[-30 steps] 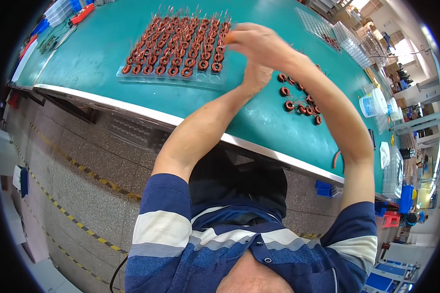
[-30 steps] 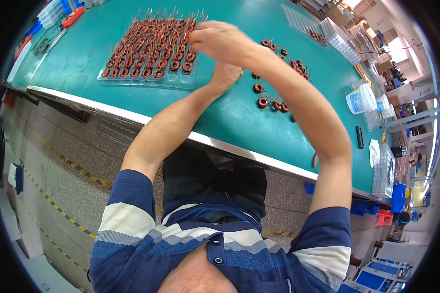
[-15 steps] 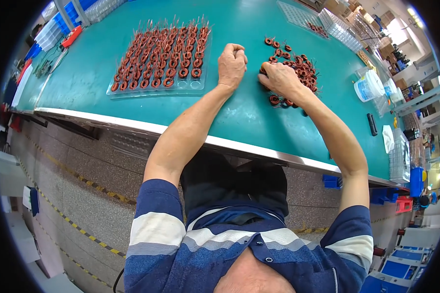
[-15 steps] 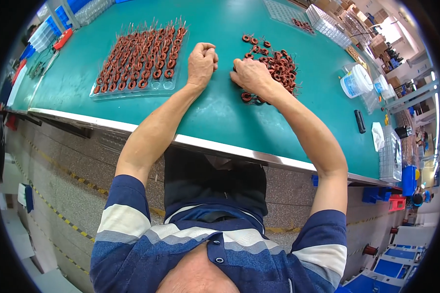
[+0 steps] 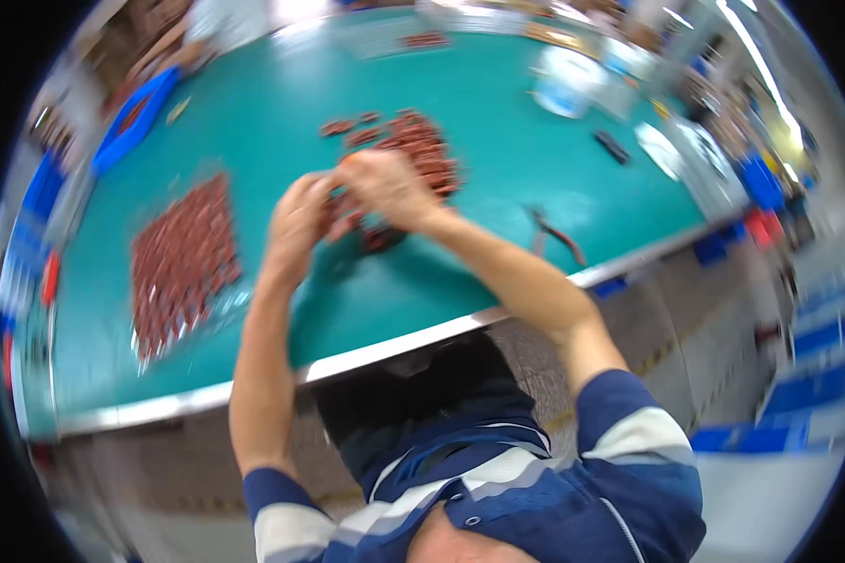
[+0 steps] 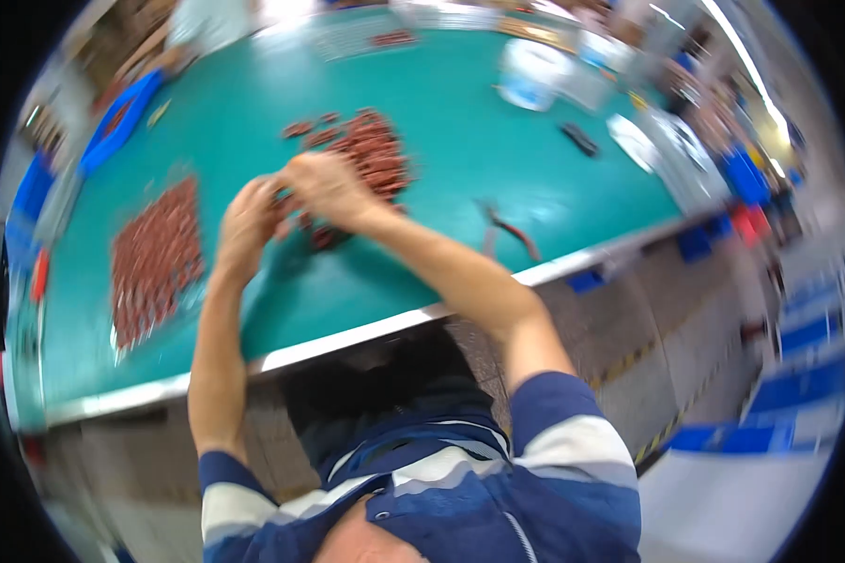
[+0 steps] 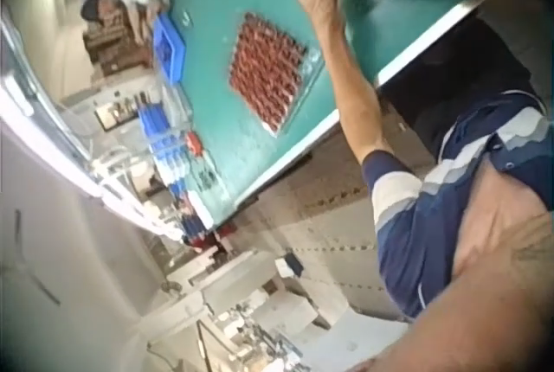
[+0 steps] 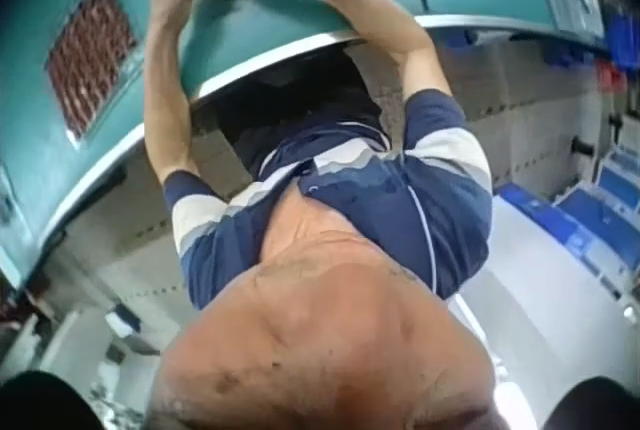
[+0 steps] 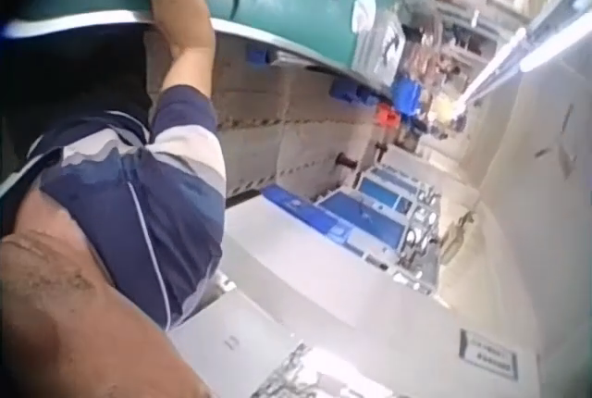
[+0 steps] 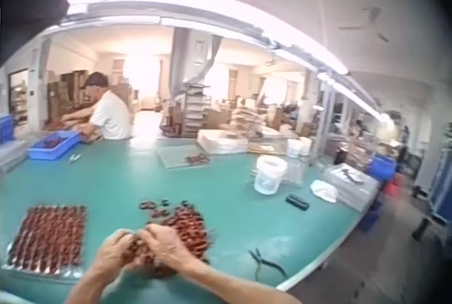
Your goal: Manually assembling toroidal coils using a small hand tool on a production line workbench.
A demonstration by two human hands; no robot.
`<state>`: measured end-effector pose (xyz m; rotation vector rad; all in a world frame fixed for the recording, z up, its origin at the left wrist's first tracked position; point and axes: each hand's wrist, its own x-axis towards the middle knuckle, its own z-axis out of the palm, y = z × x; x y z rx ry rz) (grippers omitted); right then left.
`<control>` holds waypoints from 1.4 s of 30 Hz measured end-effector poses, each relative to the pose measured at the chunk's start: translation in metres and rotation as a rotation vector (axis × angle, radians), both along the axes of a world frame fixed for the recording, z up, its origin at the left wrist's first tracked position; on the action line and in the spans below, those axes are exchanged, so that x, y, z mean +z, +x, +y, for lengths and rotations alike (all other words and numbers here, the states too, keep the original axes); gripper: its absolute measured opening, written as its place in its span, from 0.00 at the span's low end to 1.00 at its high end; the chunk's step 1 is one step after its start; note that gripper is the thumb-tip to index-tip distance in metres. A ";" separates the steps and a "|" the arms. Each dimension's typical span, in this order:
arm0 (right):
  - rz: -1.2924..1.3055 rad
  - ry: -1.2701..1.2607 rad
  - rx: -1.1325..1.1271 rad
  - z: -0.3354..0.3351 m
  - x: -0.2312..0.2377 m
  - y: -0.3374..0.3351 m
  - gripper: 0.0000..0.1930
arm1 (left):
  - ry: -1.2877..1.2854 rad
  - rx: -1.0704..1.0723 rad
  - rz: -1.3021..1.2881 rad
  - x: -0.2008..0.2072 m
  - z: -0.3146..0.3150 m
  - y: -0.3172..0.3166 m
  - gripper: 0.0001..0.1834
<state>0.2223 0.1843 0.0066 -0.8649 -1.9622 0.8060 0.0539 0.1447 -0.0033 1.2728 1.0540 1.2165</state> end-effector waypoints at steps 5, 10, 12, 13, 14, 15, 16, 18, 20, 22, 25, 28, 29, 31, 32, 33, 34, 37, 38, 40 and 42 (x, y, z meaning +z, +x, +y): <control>0.139 0.164 -0.070 -0.013 -0.001 -0.004 0.11 | -0.182 -0.136 -0.317 0.007 -0.007 -0.001 0.12; 0.283 -0.179 -0.056 -0.018 0.002 0.016 0.22 | -0.152 -0.230 -0.298 0.003 -0.005 0.011 0.13; 0.348 -0.257 0.022 -0.010 -0.005 0.012 0.21 | -0.123 -0.246 -0.307 0.006 -0.005 0.009 0.14; 0.282 -0.280 0.048 -0.008 -0.006 0.013 0.19 | -0.126 -0.209 -0.312 0.008 -0.007 0.010 0.14; 0.283 -0.279 0.044 -0.007 -0.007 0.013 0.19 | -0.130 -0.172 -0.317 0.009 -0.008 0.011 0.15; 0.240 -0.150 -0.013 -0.006 -0.008 0.014 0.18 | -0.132 -0.176 -0.318 0.009 -0.007 0.014 0.15; 0.198 -0.021 -0.064 -0.006 -0.008 0.011 0.17 | -0.148 -0.152 -0.337 0.008 -0.008 0.014 0.15; 0.069 0.551 -0.204 -0.005 -0.008 0.007 0.12 | -0.166 -0.127 -0.354 0.003 -0.003 0.012 0.15; -0.124 0.968 -0.259 -0.004 -0.006 0.002 0.11 | -0.005 -0.134 -0.252 -0.002 0.006 0.007 0.14; -0.122 0.940 -0.261 -0.006 -0.006 -0.002 0.11 | -0.048 -0.053 -0.260 -0.006 0.006 0.006 0.12; 0.123 0.561 -0.201 -0.006 -0.006 -0.005 0.09 | -0.043 -0.076 -0.314 -0.009 0.003 0.006 0.12; 0.388 -0.083 0.050 0.002 0.000 0.008 0.10 | -0.034 -0.033 -0.386 0.000 -0.005 0.017 0.13; 0.519 -0.354 0.132 -0.001 0.004 0.008 0.11 | -0.035 -0.031 -0.386 -0.001 -0.007 0.016 0.13; 0.664 -0.530 0.193 0.002 -0.004 -0.001 0.11 | 0.013 -0.012 -0.424 0.000 -0.009 0.018 0.13; 0.737 -0.643 0.228 0.005 -0.004 -0.004 0.11 | 0.028 0.033 -0.447 0.004 -0.010 0.022 0.14; 0.720 -0.684 0.251 0.009 -0.008 -0.004 0.12 | 0.028 0.027 -0.447 0.006 -0.009 0.024 0.14; 0.720 -0.684 0.247 0.008 -0.008 -0.002 0.12 | 0.004 0.044 -0.392 0.007 -0.008 0.023 0.13; 0.583 -0.525 0.103 -0.001 -0.007 0.004 0.15 | -0.016 0.058 -0.323 0.001 -0.001 0.021 0.12; 0.584 -0.522 0.095 -0.002 -0.005 0.007 0.15 | -0.010 0.061 -0.309 0.000 0.002 0.021 0.11; 0.556 -0.407 0.030 -0.005 -0.003 0.001 0.17 | -0.010 0.101 -0.319 0.001 0.000 0.015 0.10; 0.536 -0.371 0.092 0.000 -0.003 -0.011 0.20 | 0.023 0.181 -0.360 0.000 -0.008 -0.004 0.10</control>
